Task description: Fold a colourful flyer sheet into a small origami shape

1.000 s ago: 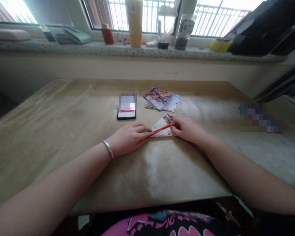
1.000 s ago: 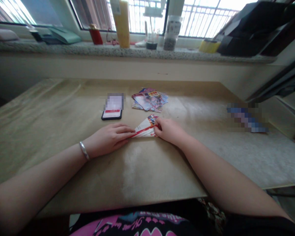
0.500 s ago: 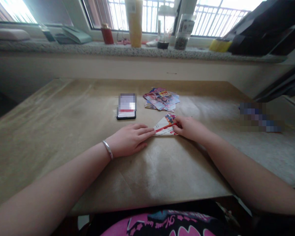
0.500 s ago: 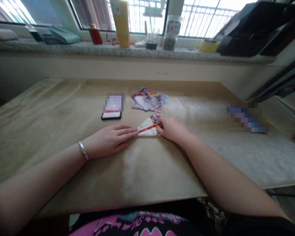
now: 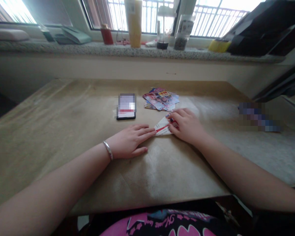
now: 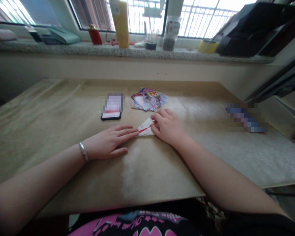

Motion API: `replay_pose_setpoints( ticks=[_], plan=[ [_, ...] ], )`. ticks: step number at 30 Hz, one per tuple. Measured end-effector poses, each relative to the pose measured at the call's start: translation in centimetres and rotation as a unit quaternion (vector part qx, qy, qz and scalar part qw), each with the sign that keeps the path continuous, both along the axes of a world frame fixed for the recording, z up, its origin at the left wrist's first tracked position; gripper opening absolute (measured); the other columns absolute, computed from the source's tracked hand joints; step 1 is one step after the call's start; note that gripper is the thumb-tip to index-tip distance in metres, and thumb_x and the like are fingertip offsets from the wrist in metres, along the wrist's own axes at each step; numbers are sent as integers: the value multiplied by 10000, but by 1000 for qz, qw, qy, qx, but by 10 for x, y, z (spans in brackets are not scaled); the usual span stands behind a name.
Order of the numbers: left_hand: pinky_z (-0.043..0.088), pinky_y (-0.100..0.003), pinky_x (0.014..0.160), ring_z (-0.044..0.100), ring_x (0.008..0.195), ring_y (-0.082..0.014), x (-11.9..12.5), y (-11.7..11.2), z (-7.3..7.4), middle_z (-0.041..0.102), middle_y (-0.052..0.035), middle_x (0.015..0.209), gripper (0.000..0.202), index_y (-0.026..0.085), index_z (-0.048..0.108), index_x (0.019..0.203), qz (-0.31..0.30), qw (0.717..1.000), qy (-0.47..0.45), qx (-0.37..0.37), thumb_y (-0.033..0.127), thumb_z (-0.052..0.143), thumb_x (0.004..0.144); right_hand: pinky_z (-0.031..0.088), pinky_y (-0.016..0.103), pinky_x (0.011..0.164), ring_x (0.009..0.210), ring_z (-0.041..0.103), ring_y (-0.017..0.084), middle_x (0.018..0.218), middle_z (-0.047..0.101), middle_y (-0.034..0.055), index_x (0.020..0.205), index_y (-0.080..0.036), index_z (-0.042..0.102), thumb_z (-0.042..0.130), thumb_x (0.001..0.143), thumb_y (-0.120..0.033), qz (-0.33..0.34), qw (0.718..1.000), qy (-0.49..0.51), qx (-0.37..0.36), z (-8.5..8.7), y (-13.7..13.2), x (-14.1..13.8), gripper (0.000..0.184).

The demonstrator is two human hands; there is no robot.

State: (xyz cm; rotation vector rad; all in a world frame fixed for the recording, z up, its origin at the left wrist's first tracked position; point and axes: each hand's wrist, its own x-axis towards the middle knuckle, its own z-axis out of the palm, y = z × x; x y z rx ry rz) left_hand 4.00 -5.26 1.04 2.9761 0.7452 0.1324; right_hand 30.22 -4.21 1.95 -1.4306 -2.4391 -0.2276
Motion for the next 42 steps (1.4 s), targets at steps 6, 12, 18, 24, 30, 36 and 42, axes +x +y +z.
replay_pose_setpoints(
  ticks=[6, 12, 18, 24, 30, 36, 42],
  plan=[
    [298, -437, 1126, 317, 1378, -280, 1, 4, -5, 357, -78, 1505, 596, 180, 275, 1480, -6, 1000, 0, -9, 394, 432, 945, 311, 379, 960, 1011, 502, 250, 944, 667, 91, 890, -187, 661, 424, 930, -380, 112, 993, -24, -16, -4, -4, -12, 308],
    [358, -435, 1093, 404, 1322, -262, 3, 5, -2, 454, -81, 1442, 524, 194, 362, 1441, -10, 1000, -16, 9, 323, 444, 940, 338, 350, 817, 883, 522, 229, 881, 649, 85, 816, -180, 629, 468, 866, -274, 72, 995, -16, -60, -8, -2, -22, 193],
    [485, -384, 952, 569, 1107, -218, 2, 6, 0, 639, -101, 1190, 391, 205, 538, 1307, -13, 997, -50, 62, 228, 441, 929, 342, 327, 798, 885, 536, 223, 882, 651, 79, 819, -179, 623, 503, 861, -300, 71, 991, 28, -105, -15, 7, -19, 176],
    [527, -358, 875, 606, 1012, -205, 2, 6, 1, 673, -87, 1121, 341, 175, 599, 1224, -23, 994, -57, 86, 203, 406, 944, 354, 319, 788, 882, 545, 226, 866, 663, 84, 828, -163, 635, 520, 861, -291, 64, 989, 39, -127, -15, 10, -18, 176],
    [542, -327, 846, 605, 992, -189, 4, 6, 2, 680, -91, 1094, 333, 166, 619, 1189, -26, 993, -54, 106, 182, 393, 945, 356, 319, 774, 856, 548, 224, 841, 668, 78, 832, -171, 641, 538, 856, -304, 55, 989, 36, -136, -15, 11, -20, 170],
    [546, -326, 848, 611, 982, -186, 4, 8, -1, 688, -82, 1083, 330, 164, 625, 1179, -29, 992, -74, 97, 158, 397, 941, 357, 315, 757, 835, 550, 222, 824, 676, 76, 817, -182, 642, 543, 849, -318, 48, 989, 36, -136, -17, 13, -19, 171],
    [545, -328, 867, 615, 1010, -190, 1, 9, -1, 695, -71, 1087, 323, 174, 645, 1156, -29, 993, -85, 80, 155, 416, 929, 360, 311, 754, 840, 559, 219, 824, 682, 72, 791, -187, 635, 544, 844, -320, 43, 988, 41, -142, -16, 12, -19, 170]
  ],
)
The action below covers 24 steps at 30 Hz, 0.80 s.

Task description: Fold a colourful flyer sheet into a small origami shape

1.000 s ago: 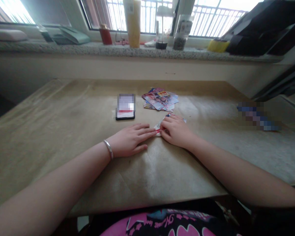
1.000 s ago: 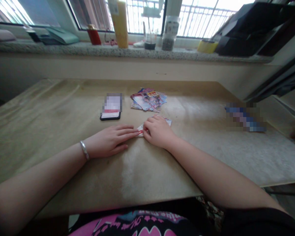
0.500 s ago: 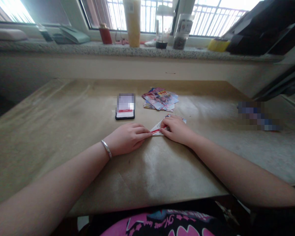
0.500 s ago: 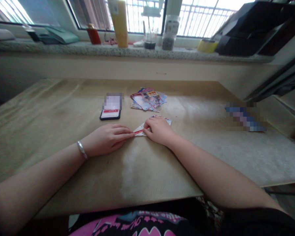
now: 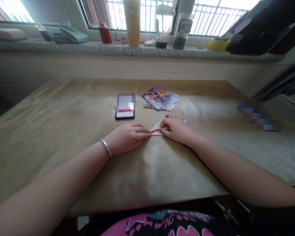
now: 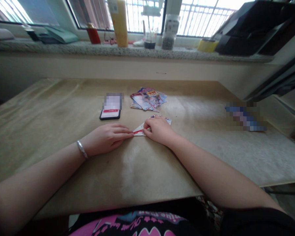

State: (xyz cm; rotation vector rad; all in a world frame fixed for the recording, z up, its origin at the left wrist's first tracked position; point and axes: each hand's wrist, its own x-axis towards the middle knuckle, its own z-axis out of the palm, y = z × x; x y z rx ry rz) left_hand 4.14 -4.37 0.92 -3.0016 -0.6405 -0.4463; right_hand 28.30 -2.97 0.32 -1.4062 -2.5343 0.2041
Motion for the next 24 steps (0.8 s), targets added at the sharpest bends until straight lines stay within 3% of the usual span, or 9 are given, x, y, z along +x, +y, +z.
replay_pose_setpoints(
  ticks=[10, 17, 20, 24],
  plan=[
    [544, -337, 858, 611, 986, -200, 1, 0, 0, 686, -96, 1078, 319, 141, 634, 1162, -6, 1000, 19, 15, 154, 413, 932, 332, 360, 834, 887, 550, 240, 872, 697, 81, 814, -191, 622, 514, 856, -301, 7, 995, -82, 64, 5, -9, -5, 160],
    [544, -330, 853, 615, 992, -193, 1, 1, 1, 689, -81, 1081, 321, 172, 636, 1165, -10, 1000, 0, 8, 150, 417, 931, 280, 393, 917, 872, 541, 242, 875, 682, 95, 858, -166, 614, 422, 926, -339, 29, 981, -124, 147, 6, -20, -16, 267],
    [544, -338, 864, 619, 997, -197, 0, 2, -1, 690, -85, 1065, 326, 178, 644, 1160, -4, 1000, -5, 1, 152, 424, 922, 290, 382, 886, 869, 550, 234, 874, 681, 81, 844, -175, 613, 420, 926, -319, 27, 986, -99, 134, 3, -20, -20, 254],
    [543, -344, 881, 614, 1023, -201, -2, 3, -2, 684, -91, 1094, 338, 172, 632, 1185, -7, 1000, 3, -7, 146, 428, 916, 311, 359, 852, 859, 565, 224, 848, 685, 56, 795, -192, 624, 542, 857, -344, 6, 997, -29, 70, -1, -12, -17, 184]
  ],
)
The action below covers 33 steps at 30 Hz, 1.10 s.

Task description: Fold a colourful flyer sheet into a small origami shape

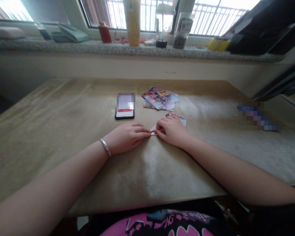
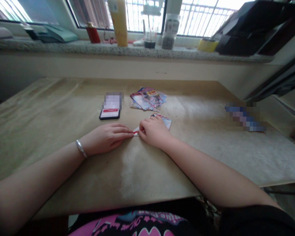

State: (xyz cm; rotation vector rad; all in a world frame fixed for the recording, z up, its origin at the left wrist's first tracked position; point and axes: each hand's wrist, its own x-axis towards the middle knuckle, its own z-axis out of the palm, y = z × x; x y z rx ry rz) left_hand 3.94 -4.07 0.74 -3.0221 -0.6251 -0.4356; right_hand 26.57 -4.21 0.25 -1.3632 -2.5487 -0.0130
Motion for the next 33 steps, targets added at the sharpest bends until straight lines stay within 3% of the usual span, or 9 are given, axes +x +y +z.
replay_pose_setpoints(
  ticks=[8, 22, 33],
  plan=[
    [538, -327, 877, 614, 1021, -192, -2, 0, 4, 689, -60, 1120, 321, 170, 636, 1168, -18, 1000, 2, 21, 142, 428, 925, 334, 328, 780, 812, 582, 203, 801, 691, 52, 764, -193, 653, 597, 829, -335, -11, 996, 65, -65, -2, 8, 5, 165],
    [529, -303, 826, 612, 942, -180, 4, -2, 4, 685, -79, 1052, 291, 167, 658, 1092, 0, 1000, -12, 6, 145, 428, 915, 336, 326, 747, 776, 580, 200, 766, 693, 45, 732, -194, 655, 629, 811, -364, -25, 995, 72, -72, -3, 9, 4, 190],
    [501, -313, 843, 571, 959, -184, 7, -1, 4, 656, -78, 1076, 301, 189, 631, 1141, 15, 1000, 13, 5, 170, 424, 923, 344, 331, 774, 791, 589, 200, 773, 700, 44, 735, -196, 654, 638, 809, -379, -26, 994, 74, -75, -3, 9, 4, 199]
  ],
)
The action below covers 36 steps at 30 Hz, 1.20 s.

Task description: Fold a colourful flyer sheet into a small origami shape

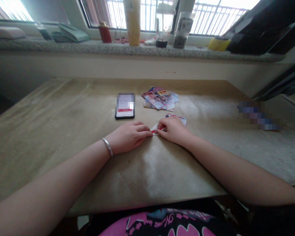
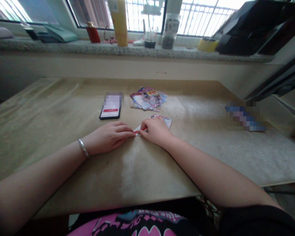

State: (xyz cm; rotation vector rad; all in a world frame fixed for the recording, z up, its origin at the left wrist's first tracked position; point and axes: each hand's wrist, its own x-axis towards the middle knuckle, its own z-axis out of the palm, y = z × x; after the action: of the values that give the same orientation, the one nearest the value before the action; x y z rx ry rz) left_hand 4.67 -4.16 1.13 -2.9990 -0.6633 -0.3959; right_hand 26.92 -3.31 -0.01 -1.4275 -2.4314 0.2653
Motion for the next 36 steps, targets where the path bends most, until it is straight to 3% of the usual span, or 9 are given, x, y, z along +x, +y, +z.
replay_pose_setpoints(
  ticks=[20, 36],
  plan=[
    [461, -322, 869, 598, 943, -178, -4, -2, 10, 691, -42, 1067, 265, 198, 664, 1030, 6, 1000, 8, -14, 138, 446, 891, 330, 309, 721, 765, 575, 188, 773, 697, 41, 734, -199, 659, 633, 809, -369, 9, 1000, 6, 3, -1, 1, 3, 188],
    [512, -318, 869, 610, 979, -176, -11, 0, 12, 710, -27, 1058, 312, 199, 696, 1012, -14, 999, -6, -35, 108, 428, 880, 337, 315, 728, 768, 583, 191, 778, 698, 38, 730, -199, 660, 643, 802, -353, 6, 1000, 16, 6, -2, 1, 3, 171]
  ],
)
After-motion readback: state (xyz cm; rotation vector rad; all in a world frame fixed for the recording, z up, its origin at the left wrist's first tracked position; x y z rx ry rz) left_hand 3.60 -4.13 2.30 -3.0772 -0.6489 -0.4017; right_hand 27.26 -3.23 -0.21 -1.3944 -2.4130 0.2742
